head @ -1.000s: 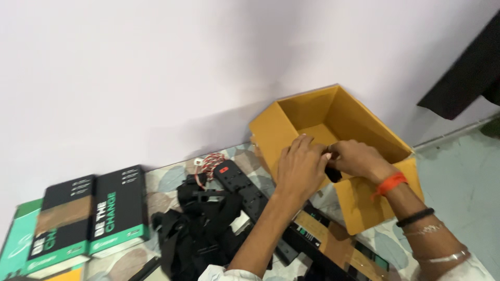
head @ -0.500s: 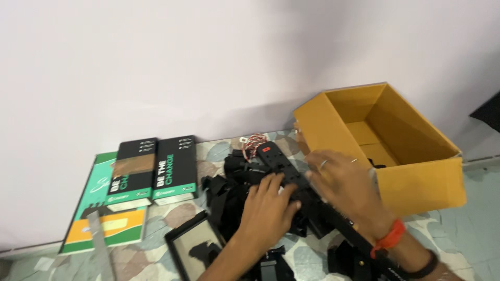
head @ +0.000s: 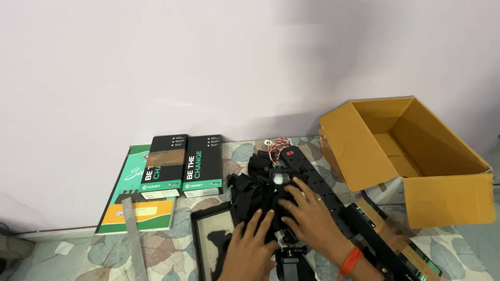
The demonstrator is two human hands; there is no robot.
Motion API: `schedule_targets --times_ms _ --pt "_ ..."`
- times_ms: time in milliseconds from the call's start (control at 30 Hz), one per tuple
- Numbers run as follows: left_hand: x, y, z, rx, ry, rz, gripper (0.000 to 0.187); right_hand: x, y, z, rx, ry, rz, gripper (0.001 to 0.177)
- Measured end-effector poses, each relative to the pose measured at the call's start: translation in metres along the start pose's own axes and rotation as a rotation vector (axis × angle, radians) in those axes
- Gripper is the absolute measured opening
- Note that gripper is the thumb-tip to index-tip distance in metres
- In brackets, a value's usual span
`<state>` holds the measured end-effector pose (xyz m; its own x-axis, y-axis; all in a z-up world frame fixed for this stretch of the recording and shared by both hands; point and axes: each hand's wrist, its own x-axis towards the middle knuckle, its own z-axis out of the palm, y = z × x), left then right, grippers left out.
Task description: The person assembles black straps by threading them through plastic buckles and adjusting the fit. The person handles the straps and buckles by hand, repeatedly threading and tightening them while working over a patterned surface with product boxes and a cardboard box nearby.
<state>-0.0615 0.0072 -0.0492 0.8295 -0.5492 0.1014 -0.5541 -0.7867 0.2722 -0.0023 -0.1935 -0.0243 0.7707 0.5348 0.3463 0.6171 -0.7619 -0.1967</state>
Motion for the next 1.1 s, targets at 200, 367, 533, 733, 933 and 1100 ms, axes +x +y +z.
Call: schedule_targets --times_ms 200,367,533,733,933,1100 --pt "-0.007 -0.012 -0.027 -0.107 -0.114 -0.182 0.045 -0.021 -0.001 0.018 0.116 0.026 0.074 0.020" --pt "0.008 0.001 -0.046 -0.104 0.075 -0.326 0.026 -0.035 -0.003 0.025 0.165 0.192 0.080 0.017" --pt "0.030 0.004 -0.049 -0.110 0.263 -0.343 0.019 -0.043 0.009 0.022 0.172 0.283 0.220 0.018" --pt "0.051 -0.005 -0.044 0.029 0.459 -0.397 0.066 -0.045 0.024 0.009 0.087 0.331 0.454 0.025" --pt "0.052 -0.015 -0.028 -0.166 0.364 -0.605 0.064 -0.042 0.017 0.002 0.066 0.430 0.516 0.014" --pt "0.050 -0.023 -0.032 -0.460 0.584 -0.510 0.031 -0.038 -0.001 -0.002 0.078 0.624 0.247 0.016"
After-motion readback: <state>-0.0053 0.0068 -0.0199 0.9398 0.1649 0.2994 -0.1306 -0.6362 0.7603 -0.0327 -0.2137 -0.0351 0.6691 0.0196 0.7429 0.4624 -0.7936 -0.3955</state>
